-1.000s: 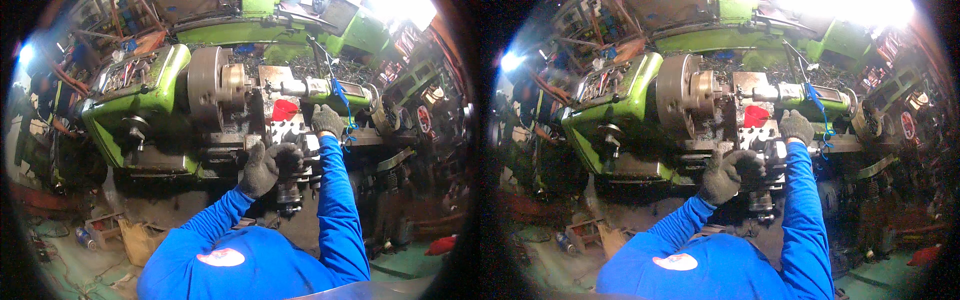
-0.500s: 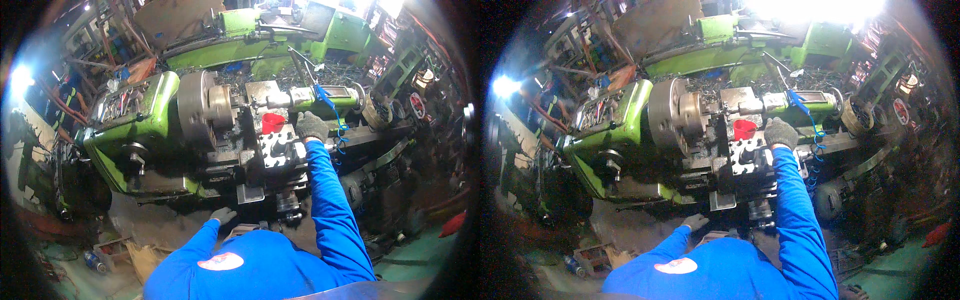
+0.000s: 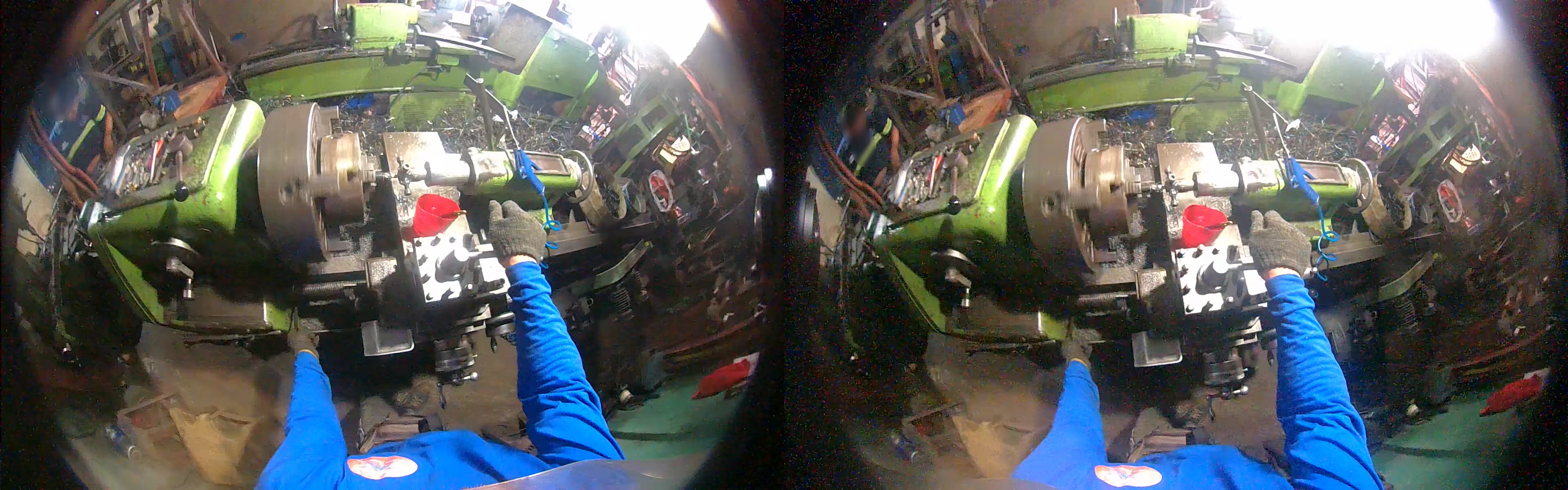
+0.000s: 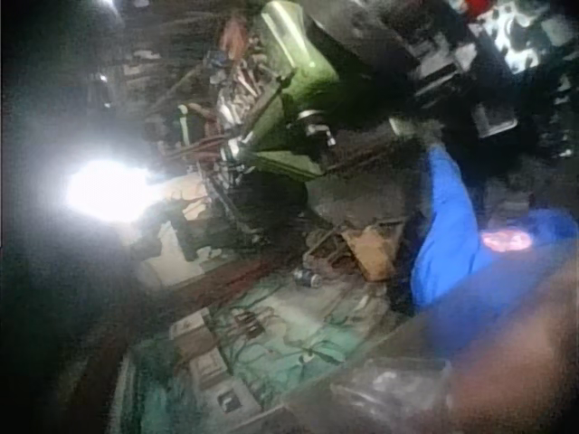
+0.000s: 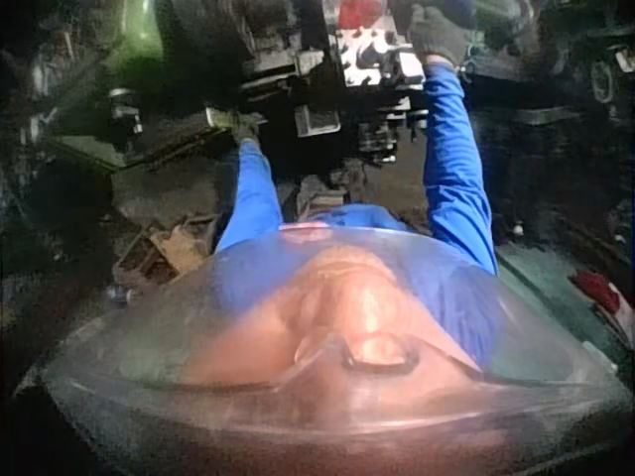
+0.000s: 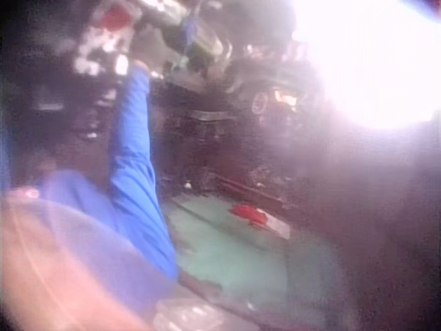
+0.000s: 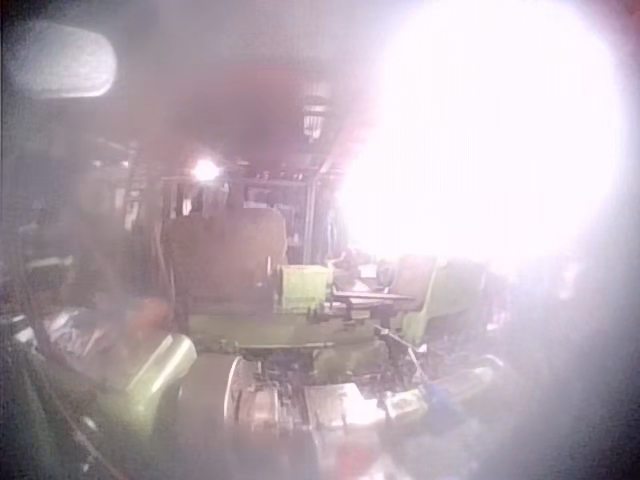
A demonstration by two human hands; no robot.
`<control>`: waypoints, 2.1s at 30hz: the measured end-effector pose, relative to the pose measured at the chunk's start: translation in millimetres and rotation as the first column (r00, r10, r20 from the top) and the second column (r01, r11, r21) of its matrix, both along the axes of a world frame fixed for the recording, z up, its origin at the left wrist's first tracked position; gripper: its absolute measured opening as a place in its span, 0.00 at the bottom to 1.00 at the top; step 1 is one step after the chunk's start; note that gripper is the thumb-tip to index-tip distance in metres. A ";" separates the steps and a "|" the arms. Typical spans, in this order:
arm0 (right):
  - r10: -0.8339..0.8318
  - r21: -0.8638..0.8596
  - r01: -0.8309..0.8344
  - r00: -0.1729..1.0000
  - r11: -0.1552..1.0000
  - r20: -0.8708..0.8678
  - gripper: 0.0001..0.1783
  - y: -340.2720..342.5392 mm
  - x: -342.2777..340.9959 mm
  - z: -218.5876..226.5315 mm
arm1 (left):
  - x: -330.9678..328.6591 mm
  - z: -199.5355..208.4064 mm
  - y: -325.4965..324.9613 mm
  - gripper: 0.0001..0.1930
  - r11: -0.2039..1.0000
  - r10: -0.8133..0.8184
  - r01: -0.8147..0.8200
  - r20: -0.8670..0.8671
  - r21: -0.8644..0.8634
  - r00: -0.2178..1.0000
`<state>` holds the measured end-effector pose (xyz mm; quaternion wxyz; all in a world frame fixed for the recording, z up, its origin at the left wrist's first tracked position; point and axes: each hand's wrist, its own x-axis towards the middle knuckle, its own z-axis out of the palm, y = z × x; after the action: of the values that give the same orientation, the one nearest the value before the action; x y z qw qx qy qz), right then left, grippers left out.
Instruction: The person operates a metal lathe, tightening the chuck with a chuck key, then uses a center drill to create a starting point on the rotating workpiece. The person repeatedly retracts and advances the drill while adjusting the machine controls.
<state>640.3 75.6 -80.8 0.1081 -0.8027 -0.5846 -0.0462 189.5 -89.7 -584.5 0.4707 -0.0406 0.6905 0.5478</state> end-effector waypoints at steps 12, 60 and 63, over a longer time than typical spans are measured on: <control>0.008 0.201 -0.023 0.997 0.979 0.075 0.25 1.8 3.9 -26.2 | 82.8 -30.2 -95.8 0.49 0.211 -0.974 0.328 -0.168 -0.921 0.154; -0.038 0.109 0.025 0.993 0.994 0.114 0.25 6.3 0.7 -21.1 | 25.3 -7.8 -67.4 0.20 -0.083 -0.991 0.397 0.035 -0.914 -0.127; -0.037 0.094 0.030 0.996 0.995 0.075 0.26 8.2 -4.0 -16.9 | 25.1 1.7 -70.7 0.26 -0.037 -0.999 0.466 0.027 -0.884 -0.029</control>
<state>636.3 83.8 -97.7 0.1222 -0.8041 -0.5720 -0.1060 214.6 -160.3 -582.8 0.3525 0.4286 0.8058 -0.2065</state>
